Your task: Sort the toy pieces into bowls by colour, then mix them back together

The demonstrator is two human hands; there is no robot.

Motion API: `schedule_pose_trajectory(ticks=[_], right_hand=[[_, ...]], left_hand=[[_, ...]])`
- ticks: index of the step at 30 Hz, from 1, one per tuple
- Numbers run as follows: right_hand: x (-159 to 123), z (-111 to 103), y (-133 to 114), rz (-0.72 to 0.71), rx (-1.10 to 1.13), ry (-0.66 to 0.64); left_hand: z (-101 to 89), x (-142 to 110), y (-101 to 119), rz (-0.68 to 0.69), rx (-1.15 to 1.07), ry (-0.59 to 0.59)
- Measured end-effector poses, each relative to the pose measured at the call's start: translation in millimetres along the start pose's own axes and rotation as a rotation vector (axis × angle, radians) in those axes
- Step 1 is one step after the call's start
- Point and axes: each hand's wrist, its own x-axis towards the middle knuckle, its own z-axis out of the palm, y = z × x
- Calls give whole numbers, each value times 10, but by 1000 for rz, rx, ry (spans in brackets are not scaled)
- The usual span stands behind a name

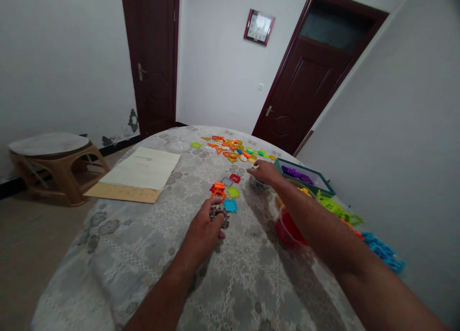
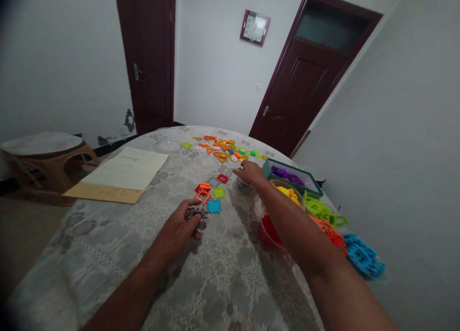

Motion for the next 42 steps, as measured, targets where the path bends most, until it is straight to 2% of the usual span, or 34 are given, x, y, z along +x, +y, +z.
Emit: schedule_pose_trajectory(ticks=[6,10,16,20,23,25,28,30,33,35,37,42], right_hand=[[25,75,-97,59,-43,6],[36,-1,-56,99,-24,33],[-20,-160,69,149,23,78],[-141,-319,54,102,61,87],[-367,-432,-107,3,114,70],[-618,-472,-280,-110,188,-8],[-1089,-457,-556,-357,396,-226],[-1375,-406,-692,-465,530,-335],[-1600,-313,-737,-429,646,-401],[-1577,-282,-643,-341,674,-429],[-1436,-296,-472,-254,656,-386],[-868,-413,16,-78,314,34]], left_hand=[[22,16,-35,-22,-132,-2],[38,61,-96,2,-176,0],[31,87,-68,-59,-349,9],[19,67,-28,-83,-460,-11],[18,40,2,-93,-496,-25],[17,16,24,-85,-494,-50],[10,-24,54,-45,-498,-111],[4,-46,66,-18,-504,-162],[4,-57,67,-3,-459,-227],[13,-51,62,-6,-389,-231],[25,-38,53,-17,-322,-198],[28,-2,31,-10,-261,-103]])
